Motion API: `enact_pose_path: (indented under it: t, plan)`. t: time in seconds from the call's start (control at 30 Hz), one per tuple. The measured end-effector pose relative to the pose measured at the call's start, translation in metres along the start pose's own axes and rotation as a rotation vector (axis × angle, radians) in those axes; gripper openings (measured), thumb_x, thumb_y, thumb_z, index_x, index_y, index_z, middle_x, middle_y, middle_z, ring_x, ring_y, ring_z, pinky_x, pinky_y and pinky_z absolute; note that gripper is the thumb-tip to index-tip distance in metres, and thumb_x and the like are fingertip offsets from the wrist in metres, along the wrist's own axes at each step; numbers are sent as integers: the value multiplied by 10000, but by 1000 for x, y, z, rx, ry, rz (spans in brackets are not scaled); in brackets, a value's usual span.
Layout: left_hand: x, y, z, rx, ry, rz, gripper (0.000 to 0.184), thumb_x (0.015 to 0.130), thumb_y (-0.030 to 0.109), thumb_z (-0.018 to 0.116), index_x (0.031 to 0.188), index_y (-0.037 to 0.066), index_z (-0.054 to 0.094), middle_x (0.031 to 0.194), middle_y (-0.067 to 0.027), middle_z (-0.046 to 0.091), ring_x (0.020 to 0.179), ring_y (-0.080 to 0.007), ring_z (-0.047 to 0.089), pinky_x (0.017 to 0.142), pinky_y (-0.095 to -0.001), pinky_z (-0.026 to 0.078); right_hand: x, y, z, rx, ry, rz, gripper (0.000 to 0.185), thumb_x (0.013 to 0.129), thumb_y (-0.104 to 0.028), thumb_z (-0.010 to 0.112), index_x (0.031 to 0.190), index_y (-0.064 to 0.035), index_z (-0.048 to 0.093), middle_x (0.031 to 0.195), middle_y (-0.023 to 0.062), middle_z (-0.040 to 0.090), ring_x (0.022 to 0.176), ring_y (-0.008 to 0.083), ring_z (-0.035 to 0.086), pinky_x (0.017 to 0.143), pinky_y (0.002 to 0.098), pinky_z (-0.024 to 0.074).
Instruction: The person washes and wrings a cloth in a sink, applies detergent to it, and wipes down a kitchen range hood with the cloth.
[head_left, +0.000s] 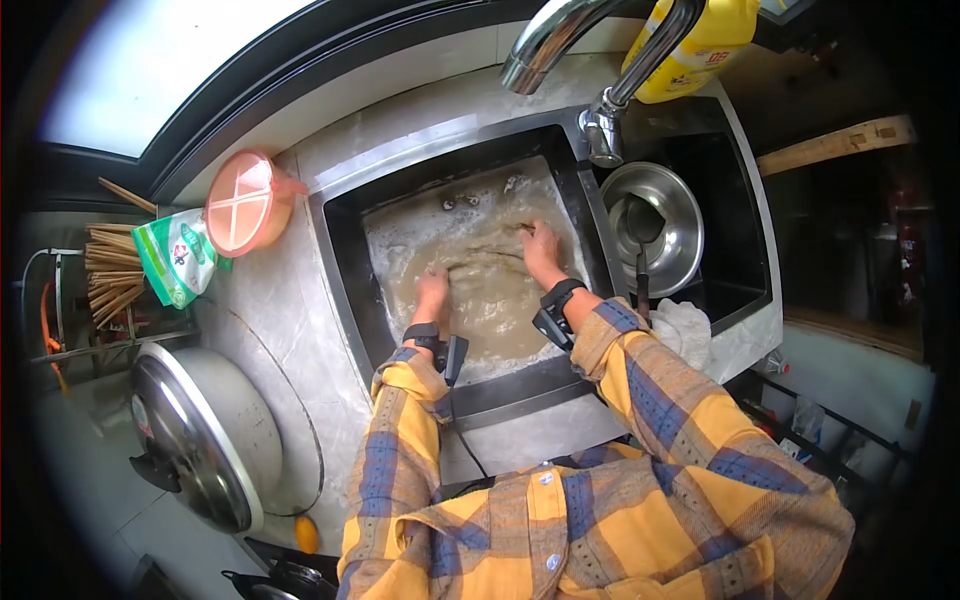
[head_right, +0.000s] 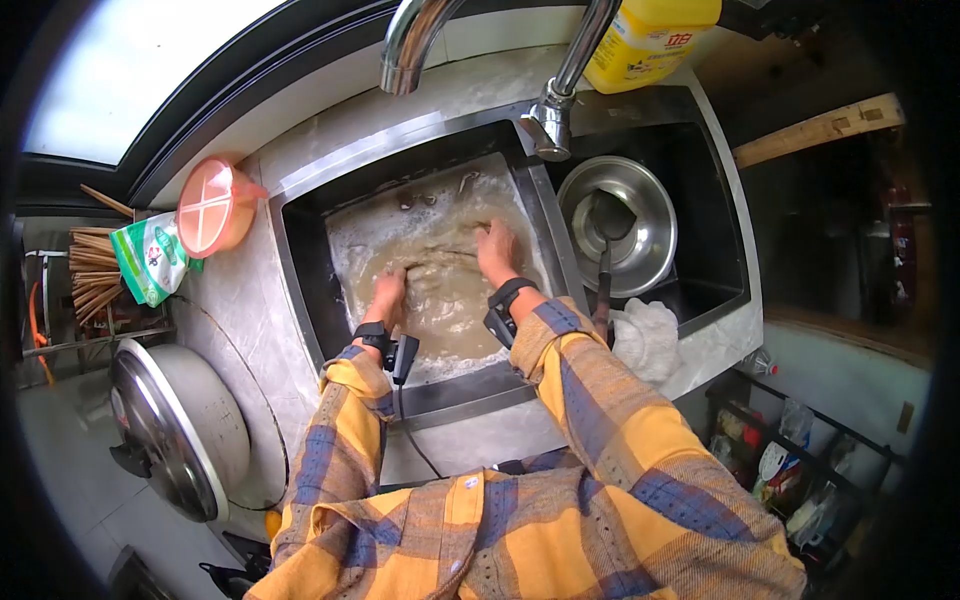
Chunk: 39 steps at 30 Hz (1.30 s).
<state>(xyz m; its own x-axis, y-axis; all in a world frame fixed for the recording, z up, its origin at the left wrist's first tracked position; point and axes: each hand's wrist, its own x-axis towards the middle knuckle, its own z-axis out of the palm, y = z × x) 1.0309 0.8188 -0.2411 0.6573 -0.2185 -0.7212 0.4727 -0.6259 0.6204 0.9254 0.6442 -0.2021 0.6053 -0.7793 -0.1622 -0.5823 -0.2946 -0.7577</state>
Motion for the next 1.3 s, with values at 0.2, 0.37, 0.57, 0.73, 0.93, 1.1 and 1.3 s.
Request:
enact_pose_path:
  t: [0.2, 0.37, 0.57, 0.73, 0.93, 1.1, 1.3]
  plan:
    - [-52, 54, 1, -541, -259, -176, 589, 879, 579, 373, 1134, 60, 479, 1008, -118, 561, 913, -298, 543, 686, -460, 492, -39, -61, 43, 494, -236, 85, 292, 749, -256, 673, 904, -15, 613, 753, 148, 646, 670, 242, 633, 625, 363, 484]
    - [-42, 62, -30, -753, -276, -63, 601, 906, 582, 308, 1172, 80, 502, 983, -100, 593, 804, -247, 583, 696, -390, 494, -71, -130, 4, 411, -420, -99, 280, 768, -311, 654, 858, -49, 613, 810, 186, 636, 802, 359, 617, 682, 423, 480]
    - [-70, 86, -18, -838, -396, -30, 371, 910, 438, 412, 939, 109, 582, 854, -69, 614, 770, -194, 590, 631, -366, 480, -47, -127, 14, 66, -220, -237, 311, 837, -309, 527, 825, -14, 626, 785, 231, 614, 759, 421, 594, 673, 480, 482]
    - [-94, 83, 3, -255, -367, -74, 320, 902, 399, 373, 884, 121, 530, 690, -9, 518, 511, -132, 459, 437, -271, 363, 4, -95, -4, -117, -251, 77, 338, 806, -304, 494, 823, -9, 659, 856, 245, 617, 817, 409, 607, 734, 486, 483]
    - [-54, 47, -11, -201, -502, 28, 157, 891, 198, 415, 943, 96, 523, 667, -15, 523, 466, -92, 453, 361, -239, 357, 46, -15, -21, -215, -57, -3, 330, 751, -250, 640, 990, -25, 594, 907, 245, 607, 886, 414, 576, 765, 475, 463]
    - [-67, 45, 11, -73, -300, 87, 575, 785, 218, 603, 1283, 58, 361, 1133, -180, 526, 822, -307, 582, 635, -361, 482, -15, -15, 25, -385, -245, -190, 314, 714, -146, 625, 1021, -86, 597, 940, 241, 600, 908, 400, 571, 767, 453, 467]
    - [-42, 47, -31, 263, -441, 19, 634, 837, 414, 545, 1297, 14, 366, 1299, -154, 421, 1043, -261, 512, 680, -437, 497, 18, -1, -9, -105, -245, 150, 242, 743, -208, 644, 937, -66, 675, 928, 198, 638, 877, 350, 610, 771, 391, 479]
